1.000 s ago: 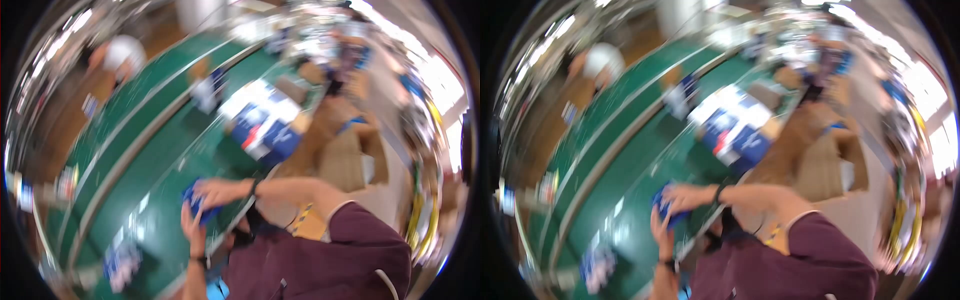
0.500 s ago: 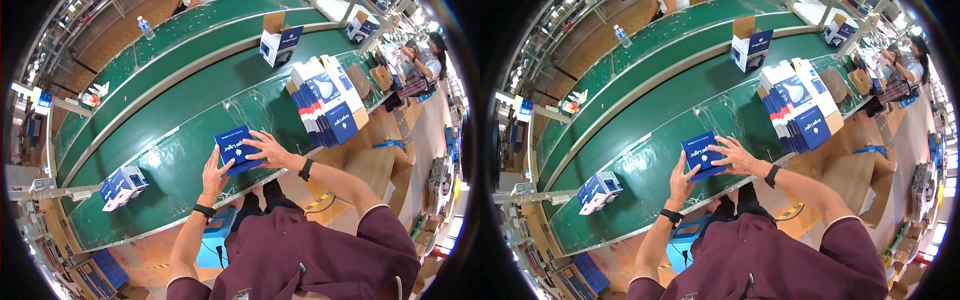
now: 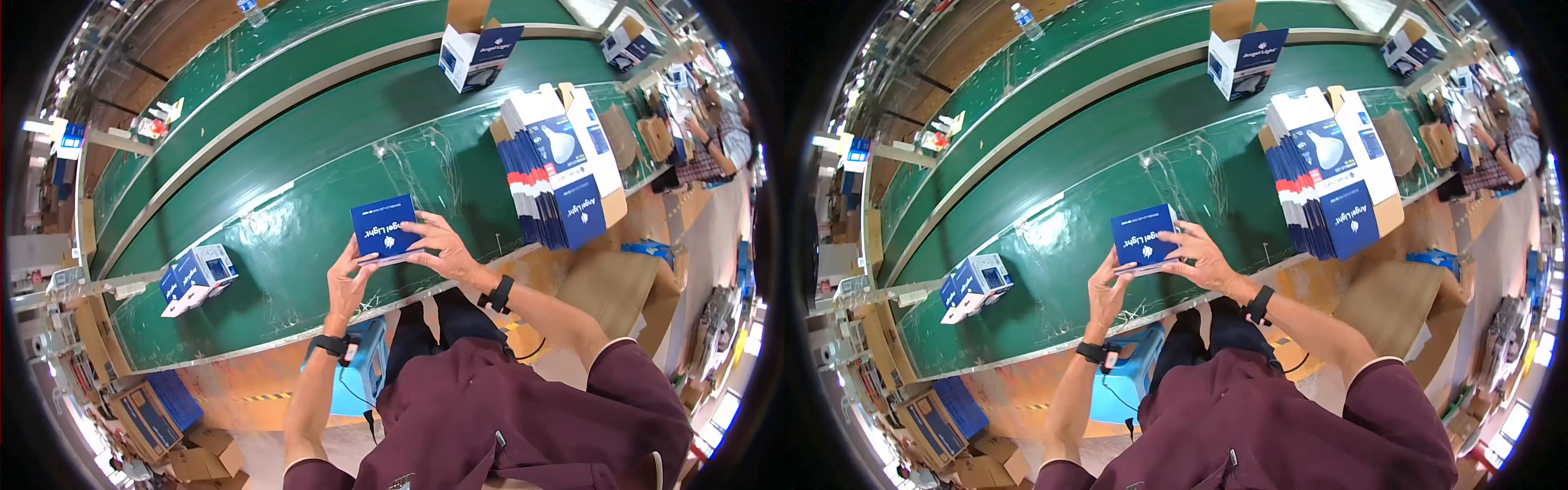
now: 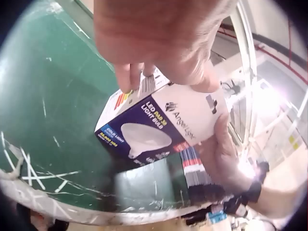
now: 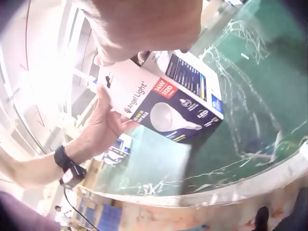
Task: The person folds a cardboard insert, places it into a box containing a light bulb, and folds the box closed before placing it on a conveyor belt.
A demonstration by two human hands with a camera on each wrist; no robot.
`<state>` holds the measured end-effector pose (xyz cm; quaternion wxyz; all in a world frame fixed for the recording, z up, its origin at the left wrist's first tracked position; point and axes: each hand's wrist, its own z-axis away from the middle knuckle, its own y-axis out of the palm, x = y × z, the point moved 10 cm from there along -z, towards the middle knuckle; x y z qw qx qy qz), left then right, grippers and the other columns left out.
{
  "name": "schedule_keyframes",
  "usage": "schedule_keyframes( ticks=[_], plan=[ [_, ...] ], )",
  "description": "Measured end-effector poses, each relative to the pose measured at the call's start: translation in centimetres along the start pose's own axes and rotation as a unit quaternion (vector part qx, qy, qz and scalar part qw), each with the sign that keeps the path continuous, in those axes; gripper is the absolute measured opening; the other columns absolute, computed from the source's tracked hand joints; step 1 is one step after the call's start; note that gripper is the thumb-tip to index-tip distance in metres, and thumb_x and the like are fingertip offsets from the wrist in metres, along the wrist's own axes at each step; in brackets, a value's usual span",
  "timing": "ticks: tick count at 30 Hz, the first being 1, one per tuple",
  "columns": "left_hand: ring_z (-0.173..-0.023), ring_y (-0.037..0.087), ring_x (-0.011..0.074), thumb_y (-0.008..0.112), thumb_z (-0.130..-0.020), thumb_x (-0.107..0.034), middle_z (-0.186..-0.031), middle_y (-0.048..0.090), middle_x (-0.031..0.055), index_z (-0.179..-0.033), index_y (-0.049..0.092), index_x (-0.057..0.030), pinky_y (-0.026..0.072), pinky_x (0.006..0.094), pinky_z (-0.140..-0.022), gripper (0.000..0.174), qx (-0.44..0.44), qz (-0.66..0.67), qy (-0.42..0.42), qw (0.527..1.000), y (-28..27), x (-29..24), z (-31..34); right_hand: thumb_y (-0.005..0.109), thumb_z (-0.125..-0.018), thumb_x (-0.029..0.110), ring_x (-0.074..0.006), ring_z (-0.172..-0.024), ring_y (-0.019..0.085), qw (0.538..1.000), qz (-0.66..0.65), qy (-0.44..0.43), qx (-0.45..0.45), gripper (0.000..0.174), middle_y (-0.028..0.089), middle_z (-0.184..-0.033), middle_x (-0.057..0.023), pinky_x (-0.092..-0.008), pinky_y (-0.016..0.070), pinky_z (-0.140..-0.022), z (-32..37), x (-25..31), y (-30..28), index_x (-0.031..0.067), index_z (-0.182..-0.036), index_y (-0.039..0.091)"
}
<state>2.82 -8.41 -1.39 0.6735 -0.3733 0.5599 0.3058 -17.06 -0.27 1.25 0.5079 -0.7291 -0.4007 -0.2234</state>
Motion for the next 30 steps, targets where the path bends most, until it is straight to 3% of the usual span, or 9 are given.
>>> schedule_keyframes(
  ticks=[2, 4, 7, 8, 11, 18, 22, 27, 30],
  plan=[
    [-0.133, 0.061, 0.0255, 0.076, -0.094, -0.005, -0.157, 0.053, 0.0205, -0.12, 0.076, 0.0048, 0.0521, 0.0358, -0.106, 0.028, -0.102, 0.047, -0.086, 0.99, 0.0, 2.2, 0.5, 0.085, -0.088, 0.02, -0.0342, -0.141, 0.047, 0.974, -0.111, 0.176, -0.086, 0.051, 0.051, -0.155, -0.0135, -0.042, 0.0484, -0.108, 0.5, -2.7, -0.7, 0.0083, -0.134, 0.067],
    [-0.126, 0.063, 0.0196, 0.072, -0.099, -0.005, -0.152, 0.058, 0.019, -0.13, 0.069, 0.0091, 0.0501, 0.033, -0.105, 0.035, -0.194, 0.141, -0.17, 0.956, 1.5, 2.5, 2.0, 0.085, -0.089, 0.025, -0.0294, -0.138, 0.05, 0.883, -0.268, 0.345, -0.17, 0.066, 0.052, -0.144, -0.018, -0.038, 0.0494, -0.105, 1.6, -4.4, 0.2, 0.0008, -0.144, 0.056],
    [-0.122, 0.061, 0.0159, 0.065, -0.102, -0.004, -0.144, 0.063, 0.0154, -0.145, 0.056, 0.0075, 0.0485, 0.0309, -0.104, 0.045, -0.311, 0.198, -0.145, 0.918, 1.0, 1.3, 3.0, 0.079, -0.096, 0.021, -0.0228, -0.136, 0.051, 0.905, -0.264, 0.327, -0.069, 0.074, 0.049, -0.148, -0.0159, -0.0349, 0.0531, -0.101, 1.1, -5.2, 1.7, -0.0028, -0.155, 0.041],
    [-0.122, 0.06, 0.0149, 0.061, -0.105, -0.005, -0.141, 0.065, 0.0136, -0.152, 0.049, 0.0068, 0.048, 0.0302, -0.104, 0.051, -0.345, 0.198, -0.146, 0.906, 0.6, 1.1, 3.3, 0.073, -0.1, 0.021, -0.0259, -0.143, 0.045, 0.912, -0.252, 0.321, -0.036, 0.075, 0.045, -0.154, -0.0183, -0.0373, 0.0465, -0.111, 1.3, -5.5, 2.1, -0.0039, -0.159, 0.035],
    [-0.119, 0.061, 0.0144, 0.057, -0.11, -0.02, -0.136, 0.065, 0.0135, -0.158, 0.044, 0.0019, 0.0475, 0.0289, -0.102, 0.055, -0.204, 0.074, -0.13, 0.968, 2.2, 1.1, 0.8, 0.07, -0.1, 0.023, -0.0332, -0.143, 0.045, 0.943, -0.192, 0.267, -0.057, 0.077, 0.043, -0.156, -0.025, -0.0414, 0.0372, -0.118, 1.0, -4.8, 2.4, -0.0063, -0.159, 0.03],
    [-0.132, 0.057, 0.0304, 0.048, -0.112, -0.028, -0.156, 0.049, 0.0224, -0.164, 0.024, 0.0058, 0.0441, 0.0387, -0.111, 0.067, -0.143, -0.045, -0.132, 0.98, 3.1, -1.3, -0.3, 0.058, -0.108, 0.023, -0.0315, -0.156, 0.029, 0.873, -0.326, 0.331, -0.149, 0.078, 0.027, -0.167, -0.0279, -0.0385, 0.0239, -0.127, 0.9, -3.0, 4.2, -0.0139, -0.162, 0.013],
    [-0.141, 0.05, 0.0304, 0.051, -0.11, -0.024, -0.165, 0.035, 0.0256, -0.166, 0.018, 0.0047, 0.0415, 0.0386, -0.115, 0.07, -0.097, -0.045, -0.08, 0.991, 2.4, -0.7, -2.1, 0.058, -0.109, 0.022, -0.0298, -0.153, 0.034, 0.899, -0.225, 0.352, -0.134, 0.076, 0.033, -0.164, -0.0265, -0.0376, 0.0287, -0.124, 0.8, -2.3, 3.9, -0.0121, -0.162, 0.016],
    [-0.141, 0.049, 0.0272, 0.054, -0.109, -0.022, -0.162, 0.039, 0.0238, -0.164, 0.022, 0.0044, 0.0427, 0.0376, -0.114, 0.07, -0.071, 0.102, -0.143, 0.982, 3.4, 0.0, -2.6, 0.057, -0.11, 0.021, -0.0215, -0.136, 0.052, 0.832, -0.295, 0.397, -0.249, 0.068, 0.052, -0.151, -0.0191, -0.035, 0.0401, -0.115, 0.8, -2.1, 4.6, -0.0044, -0.164, 0.024],
    [-0.144, 0.049, 0.0315, 0.057, -0.107, -0.026, -0.163, 0.039, 0.026, -0.164, 0.022, 0.0052, 0.0412, 0.0385, -0.116, 0.073, -0.01, 0.021, -0.134, 0.991, 2.5, 0.1, -4.0, 0.057, -0.109, 0.017, -0.015, -0.123, 0.058, 0.816, -0.314, 0.391, -0.286, 0.065, 0.059, -0.142, -0.0115, -0.0308, 0.0455, -0.108, 1.1, -2.5, 5.3, -0.0023, -0.164, 0.028]
  ],
)
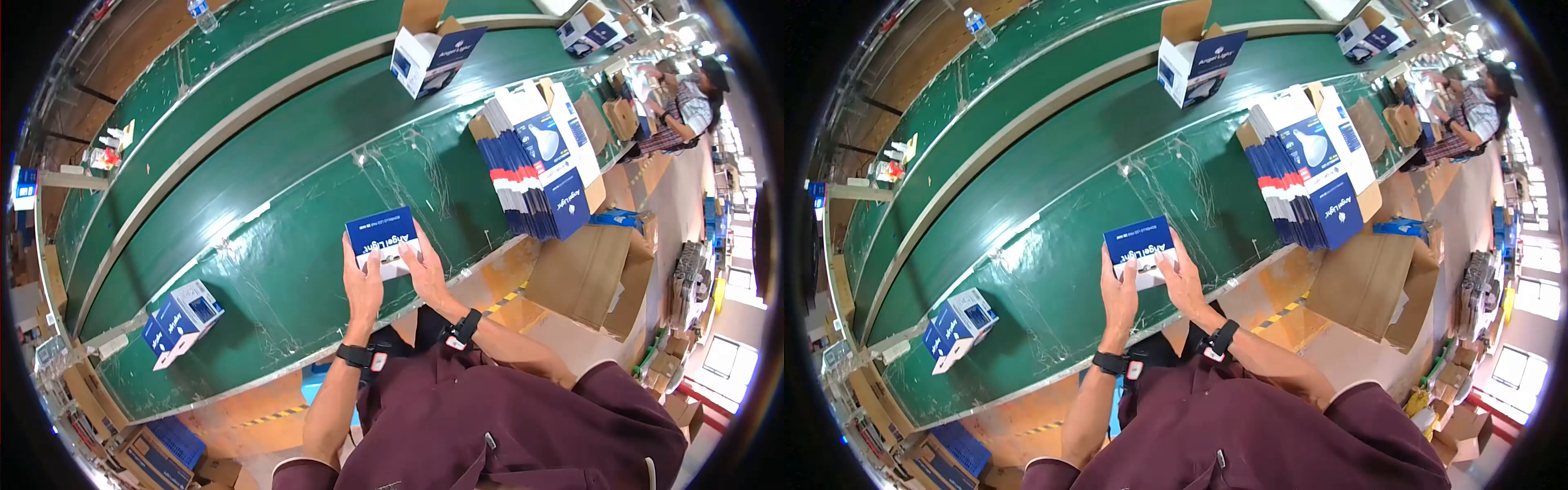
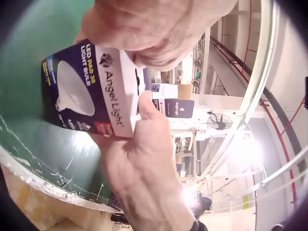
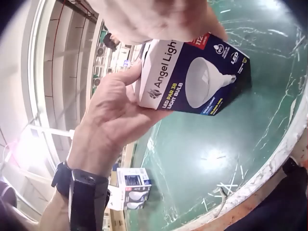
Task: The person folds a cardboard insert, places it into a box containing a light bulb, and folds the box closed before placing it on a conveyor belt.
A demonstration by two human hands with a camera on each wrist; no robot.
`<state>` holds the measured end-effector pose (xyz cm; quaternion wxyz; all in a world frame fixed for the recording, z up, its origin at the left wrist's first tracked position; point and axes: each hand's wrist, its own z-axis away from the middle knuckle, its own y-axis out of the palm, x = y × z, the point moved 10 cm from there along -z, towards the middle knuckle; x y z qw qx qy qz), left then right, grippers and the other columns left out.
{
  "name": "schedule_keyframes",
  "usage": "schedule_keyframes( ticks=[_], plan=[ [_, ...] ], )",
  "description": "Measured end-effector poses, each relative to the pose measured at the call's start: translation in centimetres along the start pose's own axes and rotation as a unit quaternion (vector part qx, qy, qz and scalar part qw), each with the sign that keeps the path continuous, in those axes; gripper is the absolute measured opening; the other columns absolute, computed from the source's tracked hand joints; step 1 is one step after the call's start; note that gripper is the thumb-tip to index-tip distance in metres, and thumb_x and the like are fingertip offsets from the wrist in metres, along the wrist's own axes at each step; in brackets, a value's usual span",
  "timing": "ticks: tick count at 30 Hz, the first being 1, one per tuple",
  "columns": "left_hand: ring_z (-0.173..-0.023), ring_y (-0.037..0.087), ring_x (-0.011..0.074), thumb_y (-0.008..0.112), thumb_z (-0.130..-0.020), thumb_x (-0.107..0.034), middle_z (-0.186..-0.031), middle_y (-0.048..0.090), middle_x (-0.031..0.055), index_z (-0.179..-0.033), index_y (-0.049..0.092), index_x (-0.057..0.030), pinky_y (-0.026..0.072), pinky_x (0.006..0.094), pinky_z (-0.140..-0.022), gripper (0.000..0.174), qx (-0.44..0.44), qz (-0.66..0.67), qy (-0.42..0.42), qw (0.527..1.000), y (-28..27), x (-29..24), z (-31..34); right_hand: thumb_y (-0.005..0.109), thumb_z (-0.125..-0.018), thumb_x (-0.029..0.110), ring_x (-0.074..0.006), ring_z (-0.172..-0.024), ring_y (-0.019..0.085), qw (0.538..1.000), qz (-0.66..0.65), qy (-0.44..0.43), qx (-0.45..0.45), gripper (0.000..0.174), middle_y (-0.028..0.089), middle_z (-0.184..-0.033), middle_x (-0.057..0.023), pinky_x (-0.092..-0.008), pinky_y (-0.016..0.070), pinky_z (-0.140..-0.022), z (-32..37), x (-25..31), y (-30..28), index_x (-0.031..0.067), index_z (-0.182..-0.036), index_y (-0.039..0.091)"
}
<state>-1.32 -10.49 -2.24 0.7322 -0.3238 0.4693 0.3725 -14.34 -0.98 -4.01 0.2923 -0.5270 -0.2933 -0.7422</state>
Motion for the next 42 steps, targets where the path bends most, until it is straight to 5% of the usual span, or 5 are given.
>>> schedule_keyframes(
  ticks=[25, 27, 29, 34, 42],
  plan=[
    [-0.135, 0.053, 0.032, 0.05, -0.111, -0.037, -0.15, 0.05, 0.0281, -0.164, 0.016, 0.0074, 0.0375, 0.0389, -0.117, 0.077, 0.018, 0.17, 0.004, 0.985, 1.0, 3.4, -0.3, 0.054, -0.112, 0.024, -0.0157, -0.131, 0.053, 0.988, 0.077, 0.053, 0.12, 0.065, 0.055, -0.146, -0.0106, -0.0331, 0.0426, -0.113, -1.0, -0.7, 0.2, 0.0033, -0.165, 0.024],
    [-0.121, 0.063, 0.0266, 0.053, -0.11, -0.036, -0.146, 0.057, 0.0239, -0.163, 0.027, 0.0064, 0.0486, 0.037, -0.107, 0.072, -0.101, -0.037, 0.126, 0.986, -1.2, 3.9, -0.5, 0.056, -0.111, 0.024, -0.0184, -0.131, 0.056, 0.983, -0.019, 0.135, 0.119, 0.069, 0.053, -0.15, -0.0138, -0.0333, 0.0444, -0.112, -0.8, -3.3, 0.3, 0.0011, -0.166, 0.021],
    [-0.137, 0.054, 0.0259, 0.054, -0.111, -0.036, -0.15, 0.055, 0.0267, -0.157, 0.036, 0.0118, 0.0398, 0.037, -0.116, 0.069, -0.106, 0.055, 0.07, 0.99, -4.7, 1.6, 0.8, 0.056, -0.111, 0.024, -0.02, -0.128, 0.059, 0.986, 0.059, -0.013, 0.155, 0.072, 0.056, -0.147, -0.0154, -0.0338, 0.046, -0.111, -1.1, -0.3, 4.3, 0.0001, -0.166, 0.018],
    [-0.108, 0.06, 0.0117, 0.057, -0.111, -0.032, -0.126, 0.066, 0.0115, -0.149, 0.049, 0.0114, 0.0526, 0.0283, -0.092, 0.058, -0.212, 0.059, 0.067, 0.973, -21.7, 3.9, 0.0, 0.057, -0.11, 0.026, -0.021, -0.131, 0.057, 0.958, 0.102, 0.059, 0.261, 0.07, 0.056, -0.148, -0.0173, -0.0334, 0.0443, -0.111, -2.4, -4.3, 21.5, -0.0013, -0.165, 0.022],
    [-0.138, 0.056, 0.0299, 0.048, -0.113, -0.032, -0.148, 0.058, 0.0246, -0.151, 0.047, 0.0098, 0.0397, 0.039, -0.117, 0.056, -0.412, -0.026, 0.039, 0.91, -36.1, 3.7, 10.6, 0.058, -0.104, 0.036, -0.0419, -0.15, 0.041, 0.928, 0.198, -0.026, 0.315, 0.081, 0.033, -0.164, -0.0311, -0.0418, 0.0343, -0.123, -0.4, -9.4, 37.9, -0.0066, -0.162, 0.021]
  ],
)
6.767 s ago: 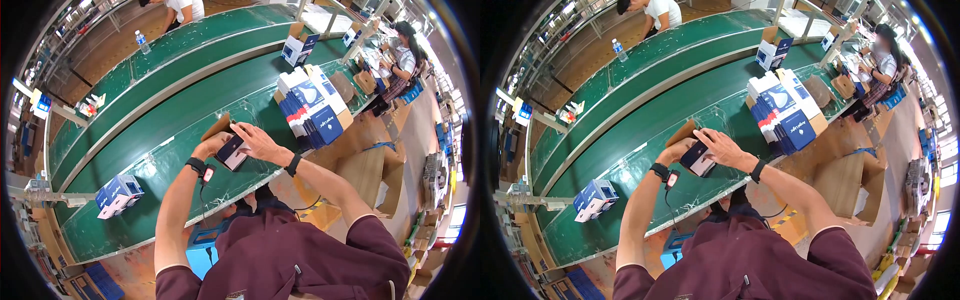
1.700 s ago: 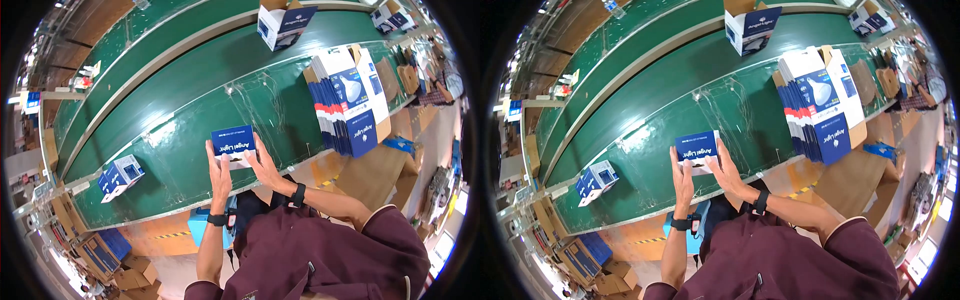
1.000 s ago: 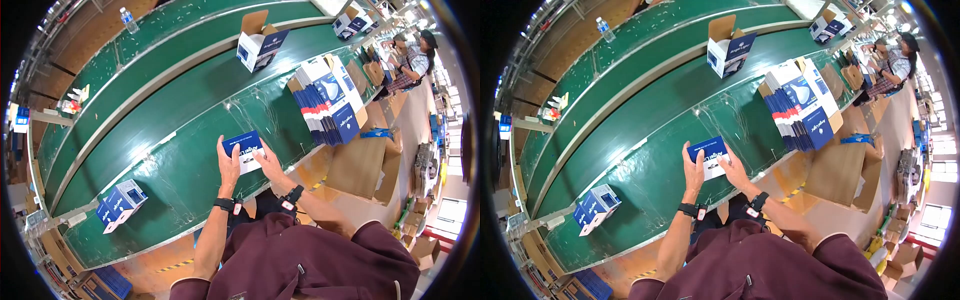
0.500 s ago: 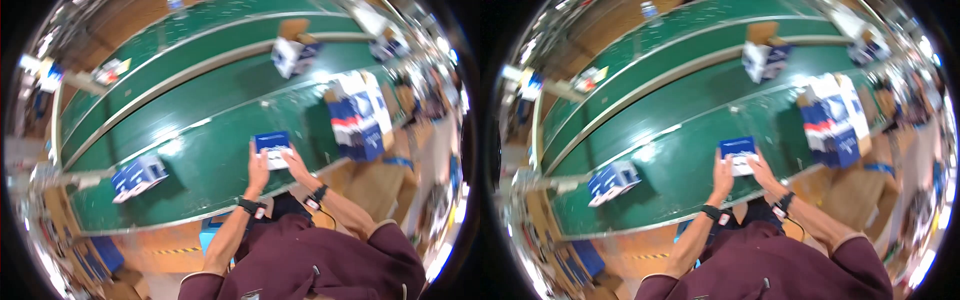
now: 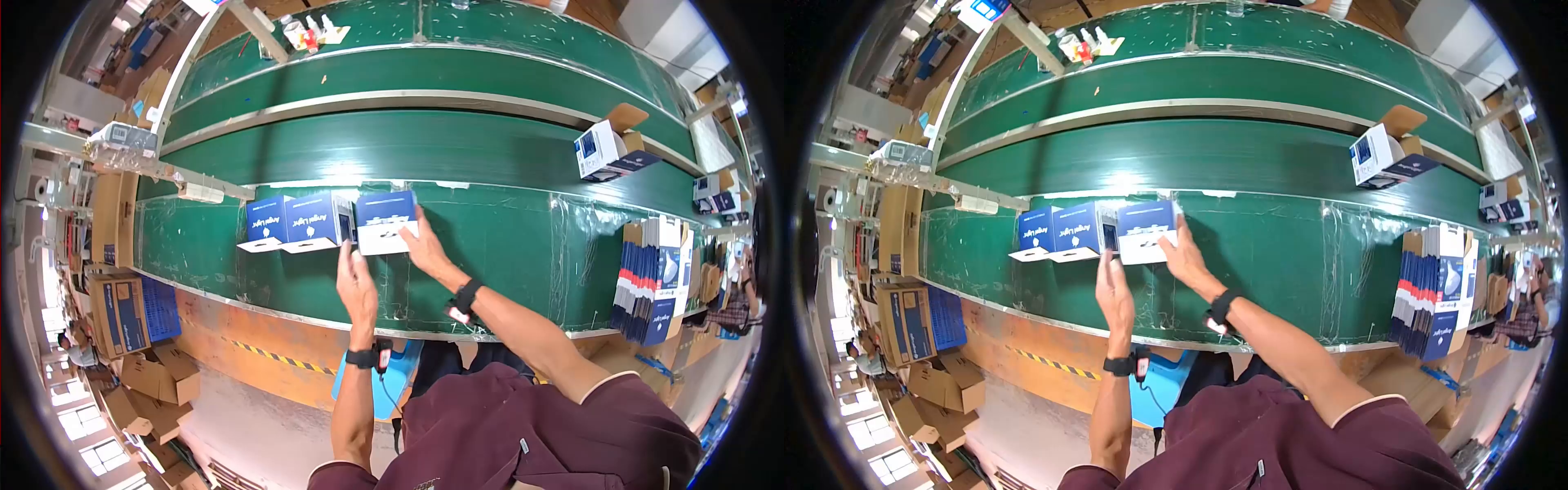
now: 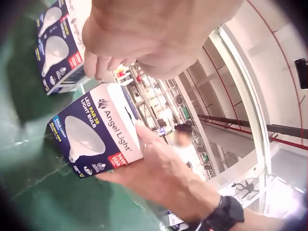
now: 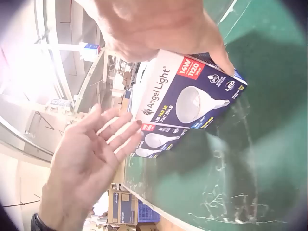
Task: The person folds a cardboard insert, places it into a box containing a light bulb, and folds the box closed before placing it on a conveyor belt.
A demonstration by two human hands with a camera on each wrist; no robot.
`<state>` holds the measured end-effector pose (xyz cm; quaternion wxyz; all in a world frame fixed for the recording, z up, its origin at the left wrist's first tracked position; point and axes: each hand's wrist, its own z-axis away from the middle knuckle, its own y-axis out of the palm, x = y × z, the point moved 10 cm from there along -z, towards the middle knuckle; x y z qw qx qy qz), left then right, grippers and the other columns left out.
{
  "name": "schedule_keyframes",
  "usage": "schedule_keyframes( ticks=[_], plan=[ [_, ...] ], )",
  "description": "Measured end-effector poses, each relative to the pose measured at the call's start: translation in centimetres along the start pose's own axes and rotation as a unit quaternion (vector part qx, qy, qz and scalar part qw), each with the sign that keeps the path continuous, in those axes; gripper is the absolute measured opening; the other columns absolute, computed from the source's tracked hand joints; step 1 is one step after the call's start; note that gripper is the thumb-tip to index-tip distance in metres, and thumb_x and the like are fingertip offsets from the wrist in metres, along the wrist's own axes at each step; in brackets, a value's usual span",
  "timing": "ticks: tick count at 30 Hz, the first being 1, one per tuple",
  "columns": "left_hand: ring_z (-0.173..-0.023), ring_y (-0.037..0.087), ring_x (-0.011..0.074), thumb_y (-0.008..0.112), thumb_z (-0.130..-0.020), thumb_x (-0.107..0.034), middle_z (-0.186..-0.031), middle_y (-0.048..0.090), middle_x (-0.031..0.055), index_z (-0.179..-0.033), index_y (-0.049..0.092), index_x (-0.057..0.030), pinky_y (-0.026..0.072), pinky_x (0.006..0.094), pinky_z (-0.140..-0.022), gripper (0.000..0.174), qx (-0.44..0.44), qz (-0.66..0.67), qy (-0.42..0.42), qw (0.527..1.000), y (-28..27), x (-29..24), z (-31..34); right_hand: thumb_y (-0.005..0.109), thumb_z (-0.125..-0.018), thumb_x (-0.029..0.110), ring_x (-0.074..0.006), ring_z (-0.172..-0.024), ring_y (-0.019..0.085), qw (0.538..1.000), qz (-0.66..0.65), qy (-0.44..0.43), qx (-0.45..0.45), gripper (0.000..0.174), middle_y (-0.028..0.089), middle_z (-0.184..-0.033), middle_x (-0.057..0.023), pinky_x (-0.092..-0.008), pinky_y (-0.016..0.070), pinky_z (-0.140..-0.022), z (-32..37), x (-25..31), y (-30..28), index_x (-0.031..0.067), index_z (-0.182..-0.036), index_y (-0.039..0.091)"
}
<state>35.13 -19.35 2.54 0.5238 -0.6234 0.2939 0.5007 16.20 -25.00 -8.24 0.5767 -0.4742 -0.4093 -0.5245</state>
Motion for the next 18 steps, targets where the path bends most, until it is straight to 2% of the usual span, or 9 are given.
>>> schedule_keyframes(
  ticks=[4, 7, 8, 9, 10, 13, 15, 17, 18],
  plan=[
    [-0.142, 0.051, 0.0354, 0.047, -0.112, -0.031, -0.154, 0.052, 0.0264, -0.153, 0.043, 0.0105, 0.0352, 0.0428, -0.121, 0.058, -0.108, -0.011, -0.041, 0.993, -1.9, 5.4, 2.5, 0.056, -0.104, 0.038, -0.0486, -0.149, 0.038, 0.998, 0.033, 0.054, -0.021, 0.081, 0.033, -0.161, -0.0356, -0.0454, 0.0343, -0.122, -1.1, 2.4, 5.5, -0.0105, -0.159, 0.023],
    [-0.144, 0.048, 0.039, 0.047, -0.113, -0.032, -0.155, 0.049, 0.0284, -0.152, 0.043, 0.0107, 0.0331, 0.0433, -0.122, 0.058, -0.007, -0.117, -0.056, 0.992, 1.1, 5.3, 4.3, 0.055, -0.107, 0.037, -0.0482, -0.142, 0.044, 0.999, 0.024, -0.007, 0.03, 0.066, 0.046, -0.149, -0.0353, -0.0477, 0.0354, -0.12, -2.0, 3.9, 6.2, -0.0078, -0.152, 0.037],
    [-0.141, 0.051, 0.0369, 0.047, -0.113, -0.032, -0.154, 0.051, 0.0277, -0.152, 0.043, 0.0105, 0.0362, 0.0435, -0.12, 0.058, 0.009, -0.067, -0.071, 0.995, 2.0, 6.9, 5.1, 0.054, -0.108, 0.036, -0.0472, -0.139, 0.046, 0.996, 0.038, -0.067, 0.051, 0.06, 0.05, -0.144, -0.0343, -0.0472, 0.0353, -0.12, -2.6, 3.4, 5.6, -0.0078, -0.146, 0.042],
    [-0.139, 0.054, 0.0348, 0.048, -0.113, -0.032, -0.153, 0.052, 0.0269, -0.152, 0.043, 0.0103, 0.0393, 0.0436, -0.118, 0.058, 0.031, -0.015, -0.089, 0.995, 3.8, 9.0, 5.7, 0.058, -0.107, 0.04, -0.0396, -0.153, 0.034, 0.99, 0.025, -0.131, 0.042, 0.072, 0.04, -0.158, -0.0326, -0.0456, 0.0266, -0.127, -1.7, 5.2, 2.7, -0.0047, -0.158, 0.034],
    [-0.133, 0.058, 0.0315, 0.048, -0.112, -0.031, -0.15, 0.055, 0.025, -0.151, 0.045, 0.0097, 0.0431, 0.0427, -0.114, 0.056, 0.056, 0.042, -0.112, 0.991, 6.1, 8.8, 6.6, 0.059, -0.106, 0.043, -0.0373, -0.156, 0.032, 0.997, 0.055, -0.047, 0.029, 0.077, 0.034, -0.164, -0.0307, -0.045, 0.0243, -0.128, -1.3, 3.4, -0.5, -0.0038, -0.16, 0.031],
    [-0.12, 0.065, 0.0256, 0.049, -0.113, -0.031, -0.144, 0.06, 0.0199, -0.15, 0.05, 0.007, 0.0507, 0.0399, -0.104, 0.053, 0.166, 0.066, -0.112, 0.978, 11.3, 4.5, 8.5, 0.069, -0.102, 0.033, -0.0372, -0.139, 0.055, 0.986, 0.038, -0.071, -0.146, 0.063, 0.045, -0.159, -0.0248, -0.047, 0.0444, -0.114, 1.9, 8.9, -17.5, 0.0009, -0.152, 0.048],
    [-0.111, 0.068, 0.0237, 0.049, -0.113, -0.031, -0.139, 0.064, 0.0185, -0.147, 0.054, 0.0063, 0.0533, 0.0374, -0.099, 0.051, 0.233, 0.037, -0.061, 0.97, 14.5, 0.2, 9.0, 0.072, -0.099, 0.025, -0.0379, -0.126, 0.062, 0.906, 0.233, -0.185, -0.303, 0.049, 0.051, -0.153, -0.0228, -0.046, 0.0491, -0.107, 4.8, 13.4, -29.4, 0.001, -0.139, 0.056],
    [-0.104, 0.068, 0.02, 0.051, -0.111, -0.03, -0.129, 0.07, 0.0164, -0.146, 0.056, 0.0054, 0.0533, 0.0339, -0.094, 0.05, 0.279, 0.018, 0.004, 0.96, 18.6, -2.0, 9.3, 0.074, -0.096, 0.021, -0.0387, -0.127, 0.061, 0.858, 0.235, -0.171, -0.424, 0.044, 0.055, -0.147, -0.0251, -0.0461, 0.0501, -0.105, 7.3, 16.0, -39.7, -0.0007, -0.13, 0.057],
    [-0.101, 0.069, 0.02, 0.053, -0.111, -0.029, -0.123, 0.071, 0.0167, -0.146, 0.057, 0.0046, 0.0538, 0.0339, -0.092, 0.048, 0.294, 0.007, 0.004, 0.956, 20.1, -3.0, 9.6, 0.075, -0.094, 0.02, -0.0403, -0.126, 0.061, 0.794, 0.343, -0.203, -0.458, 0.045, 0.054, -0.148, -0.0251, -0.0456, 0.0511, -0.104, 8.0, 18.5, -42.6, -0.0003, -0.13, 0.057]
  ],
)
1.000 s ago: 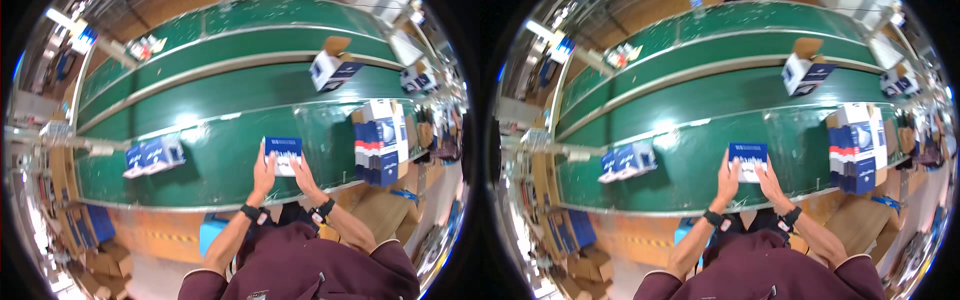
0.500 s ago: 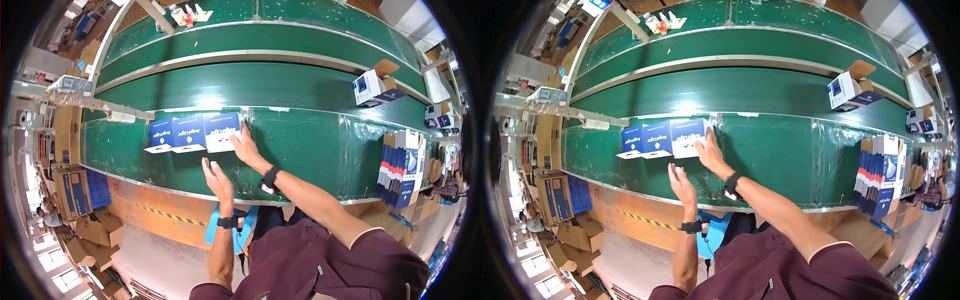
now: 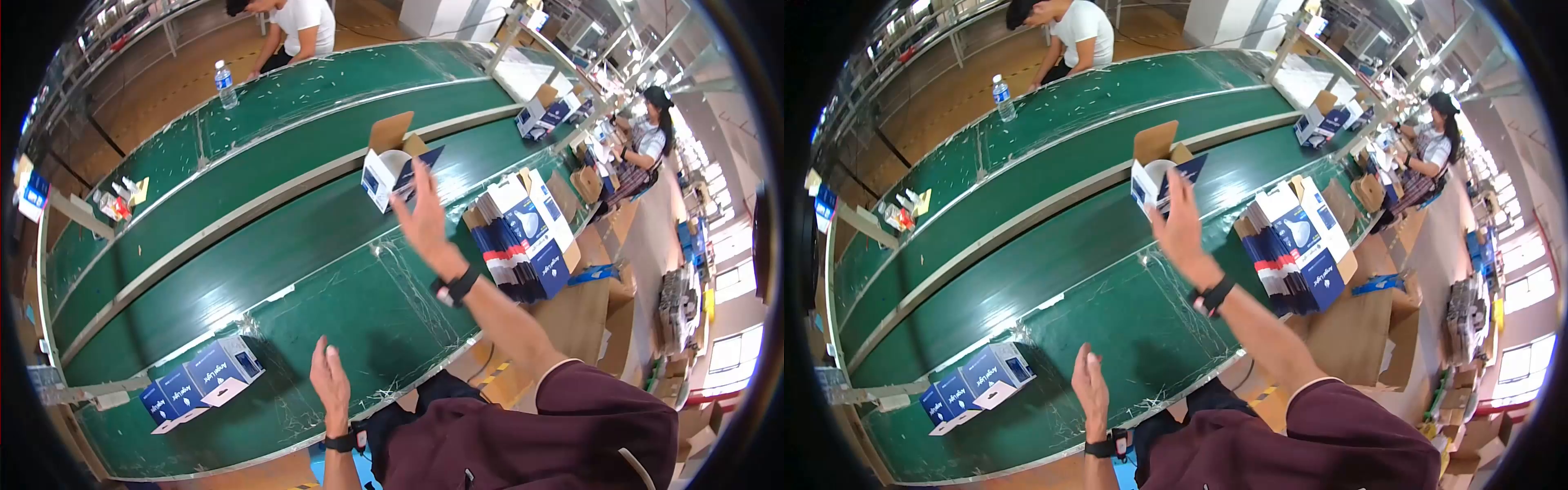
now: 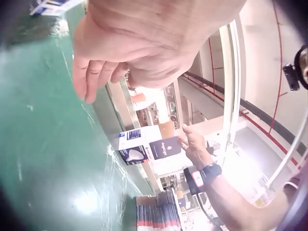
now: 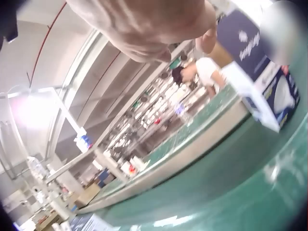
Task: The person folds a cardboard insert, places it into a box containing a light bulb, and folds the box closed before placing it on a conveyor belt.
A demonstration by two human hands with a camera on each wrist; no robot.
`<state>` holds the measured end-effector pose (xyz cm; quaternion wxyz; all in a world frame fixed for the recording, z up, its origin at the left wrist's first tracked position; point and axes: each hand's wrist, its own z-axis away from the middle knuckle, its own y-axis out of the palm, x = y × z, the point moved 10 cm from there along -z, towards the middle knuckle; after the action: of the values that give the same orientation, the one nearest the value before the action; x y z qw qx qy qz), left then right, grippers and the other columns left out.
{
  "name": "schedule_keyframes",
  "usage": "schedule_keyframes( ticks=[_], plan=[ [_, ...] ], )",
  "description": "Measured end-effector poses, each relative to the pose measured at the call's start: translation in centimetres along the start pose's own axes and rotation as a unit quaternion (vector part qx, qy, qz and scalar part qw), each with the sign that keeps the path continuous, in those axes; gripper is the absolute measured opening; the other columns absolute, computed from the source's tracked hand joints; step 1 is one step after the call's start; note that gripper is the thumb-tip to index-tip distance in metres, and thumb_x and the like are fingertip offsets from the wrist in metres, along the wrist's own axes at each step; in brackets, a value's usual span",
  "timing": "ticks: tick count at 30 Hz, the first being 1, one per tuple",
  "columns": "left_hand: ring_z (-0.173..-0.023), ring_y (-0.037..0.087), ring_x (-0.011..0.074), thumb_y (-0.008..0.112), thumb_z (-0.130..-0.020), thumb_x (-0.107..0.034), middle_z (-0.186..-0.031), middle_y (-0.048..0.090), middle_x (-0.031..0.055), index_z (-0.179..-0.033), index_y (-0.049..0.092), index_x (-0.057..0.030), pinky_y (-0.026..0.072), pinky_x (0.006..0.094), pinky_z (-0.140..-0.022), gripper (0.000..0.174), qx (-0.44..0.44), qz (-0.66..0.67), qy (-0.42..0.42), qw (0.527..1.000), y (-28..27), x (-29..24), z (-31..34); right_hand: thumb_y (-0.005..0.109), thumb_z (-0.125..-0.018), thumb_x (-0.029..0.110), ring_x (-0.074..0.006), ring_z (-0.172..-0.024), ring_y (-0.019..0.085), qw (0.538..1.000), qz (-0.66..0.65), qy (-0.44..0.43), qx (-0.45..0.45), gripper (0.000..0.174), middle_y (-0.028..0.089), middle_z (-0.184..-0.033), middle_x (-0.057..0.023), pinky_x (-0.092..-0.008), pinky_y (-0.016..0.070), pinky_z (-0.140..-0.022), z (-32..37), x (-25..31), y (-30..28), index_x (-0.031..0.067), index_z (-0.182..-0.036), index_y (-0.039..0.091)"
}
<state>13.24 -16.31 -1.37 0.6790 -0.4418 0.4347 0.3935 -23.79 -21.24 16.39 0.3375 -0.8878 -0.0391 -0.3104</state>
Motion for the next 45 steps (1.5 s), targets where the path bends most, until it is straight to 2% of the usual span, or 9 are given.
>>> schedule_keyframes(
  ticks=[8, 14, 17, 22, 25, 30, 34, 38, 45],
  plan=[
    [-0.095, 0.071, 0.0219, 0.062, -0.107, -0.023, -0.109, 0.074, 0.0169, -0.15, 0.054, 0.0003, 0.0566, 0.0351, -0.087, 0.049, 0.039, -0.074, 0.03, 0.996, 10.3, -10.5, -4.1, 0.068, -0.088, 0.001, -0.0423, -0.093, 0.066, 0.955, -0.056, -0.147, 0.252, 0.014, 0.067, -0.097, -0.0157, -0.0508, 0.0522, -0.077, -7.2, -10.1, 1.6, 0.0048, -0.101, 0.067],
    [-0.136, 0.057, 0.0307, 0.062, -0.106, -0.026, -0.155, 0.051, 0.0238, -0.16, 0.041, -0.0021, 0.0483, 0.0413, -0.108, 0.063, -0.064, -0.04, 0.089, 0.993, 8.4, -17.2, -5.6, 0.064, -0.086, -0.004, -0.0408, -0.095, 0.065, 0.878, -0.206, -0.214, 0.376, 0.013, 0.067, -0.101, -0.0141, -0.0478, 0.0538, -0.081, -0.3, -3.5, -5.4, 0.0036, -0.097, 0.065],
    [-0.151, 0.041, 0.0321, 0.071, -0.099, -0.029, -0.169, 0.033, 0.0205, -0.161, 0.038, -0.0022, 0.0395, 0.0459, -0.117, 0.075, 0.025, -0.081, 0.193, 0.977, 8.6, -19.2, -3.9, 0.061, -0.084, -0.01, -0.039, -0.099, 0.065, 0.84, -0.221, -0.276, 0.412, 0.018, 0.066, -0.103, -0.0127, -0.0463, 0.0537, -0.084, 3.9, -3.7, -5.4, 0.0037, -0.095, 0.064],
    [-0.145, 0.043, 0.0381, 0.1, -0.056, -0.043, -0.16, 0.045, 0.0172, -0.159, 0.045, -0.0089, 0.0439, 0.0493, -0.116, 0.122, 0.187, -0.259, 0.241, 0.916, 12.3, -19.9, 0.9, 0.059, -0.083, -0.008, -0.0364, -0.113, 0.064, 0.836, -0.29, -0.327, 0.333, 0.023, 0.069, -0.112, -0.0127, -0.0434, 0.0532, -0.095, 4.9, -0.2, -6.6, 0.0034, -0.101, 0.069],
    [-0.134, 0.046, 0.039, 0.097, -0.054, -0.051, -0.148, 0.05, 0.0185, -0.141, 0.061, -0.007, 0.0414, 0.0514, -0.113, 0.104, 0.265, -0.416, 0.307, 0.814, 13.1, -21.8, 3.6, 0.06, -0.088, -0.005, -0.0372, -0.115, 0.063, 0.912, -0.227, -0.263, 0.218, 0.021, 0.07, -0.117, -0.014, -0.0443, 0.053, -0.098, 3.7, 2.1, -10.9, 0.0023, -0.105, 0.071],
    [-0.091, 0.059, 0.03, 0.086, -0.077, -0.027, -0.091, 0.067, 0.0069, -0.083, 0.068, -0.0067, 0.0497, 0.0452, -0.084, 0.028, 0.162, -0.419, 0.439, 0.778, 12.8, -22.5, 3.1, 0.079, -0.091, 0.029, -0.0393, -0.131, 0.058, 0.89, -0.228, -0.124, 0.374, 0.071, 0.062, -0.139, -0.0169, -0.0461, 0.0463, -0.113, 15.1, 7.0, -12.6, 0.0043, -0.15, 0.047],
    [-0.083, 0.067, 0.04, 0.073, -0.089, -0.021, -0.09, 0.074, 0.0164, -0.089, 0.075, 0.0, 0.055, 0.0431, -0.074, 0.022, 0.191, -0.267, 0.332, 0.884, 13.4, -20.1, -0.4, 0.08, -0.088, 0.021, -0.0413, -0.125, 0.062, 0.927, -0.181, -0.095, 0.315, 0.081, 0.063, -0.136, -0.0214, -0.0475, 0.0517, -0.104, 17.5, 4.4, -7.8, 0.0077, -0.156, 0.038],
    [-0.094, 0.069, 0.0162, 0.041, -0.112, -0.051, -0.105, 0.076, 0.0066, -0.118, 0.076, -0.0012, 0.0564, 0.0369, -0.086, 0.061, 0.423, -0.105, -0.052, 0.898, 12.8, -15.1, -3.0, 0.079, -0.087, 0.013, -0.04, -0.11, 0.068, 0.939, -0.182, -0.065, 0.285, 0.057, 0.07, -0.121, -0.0192, -0.0461, 0.0551, -0.093, 17.2, 3.2, -5.2, 0.006, -0.139, 0.055],
    [-0.101, 0.069, 0.0107, 0.059, -0.109, -0.034, -0.116, 0.074, 0.0044, -0.131, 0.068, 0.0015, 0.0573, 0.0293, -0.091, 0.043, 0.574, -0.079, -0.083, 0.811, 12.0, -10.9, -2.6, 0.077, -0.083, 0.016, -0.0343, -0.1, 0.067, 0.929, -0.115, -0.2, 0.289, 0.032, 0.064, -0.102, -0.0127, -0.0452, 0.0549, -0.082, 17.5, 8.0, -4.4, 0.0057, -0.107, 0.059]
  ],
)
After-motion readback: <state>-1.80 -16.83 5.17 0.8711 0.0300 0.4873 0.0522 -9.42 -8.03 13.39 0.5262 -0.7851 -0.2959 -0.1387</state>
